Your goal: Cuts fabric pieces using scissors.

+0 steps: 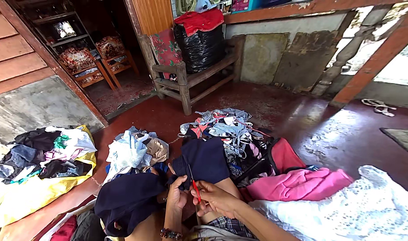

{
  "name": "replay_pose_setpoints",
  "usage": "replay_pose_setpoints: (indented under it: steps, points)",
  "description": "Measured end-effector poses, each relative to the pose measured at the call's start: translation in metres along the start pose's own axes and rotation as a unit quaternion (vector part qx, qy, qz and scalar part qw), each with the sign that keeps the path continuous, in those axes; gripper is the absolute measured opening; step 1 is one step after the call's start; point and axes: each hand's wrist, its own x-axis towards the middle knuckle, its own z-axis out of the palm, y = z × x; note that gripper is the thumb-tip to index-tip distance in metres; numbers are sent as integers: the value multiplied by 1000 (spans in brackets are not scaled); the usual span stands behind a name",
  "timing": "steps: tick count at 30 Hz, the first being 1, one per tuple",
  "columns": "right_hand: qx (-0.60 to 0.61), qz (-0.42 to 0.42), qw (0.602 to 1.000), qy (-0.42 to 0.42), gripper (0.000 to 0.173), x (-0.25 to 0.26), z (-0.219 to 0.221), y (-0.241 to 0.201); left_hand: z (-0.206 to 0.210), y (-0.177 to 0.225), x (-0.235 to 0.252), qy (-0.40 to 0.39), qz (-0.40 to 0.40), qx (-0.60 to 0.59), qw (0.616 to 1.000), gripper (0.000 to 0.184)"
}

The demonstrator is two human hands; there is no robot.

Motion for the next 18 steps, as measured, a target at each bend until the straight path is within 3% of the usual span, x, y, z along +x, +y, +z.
replay_pose_setpoints:
  steps: [9, 14, 18]
  points:
    - [-17, -2, 998, 57, 29, 5, 0, 11, -8, -5, 9, 18, 12, 63, 998, 38]
    - [-98, -1, 990, 99, 34, 7, 5, 14, 10, 11, 18, 3, -29, 66, 997, 38]
    - [-130, 0, 985, 114, 34, 10, 8, 15, 18, 7, 38, 57, -34, 108, 992, 48]
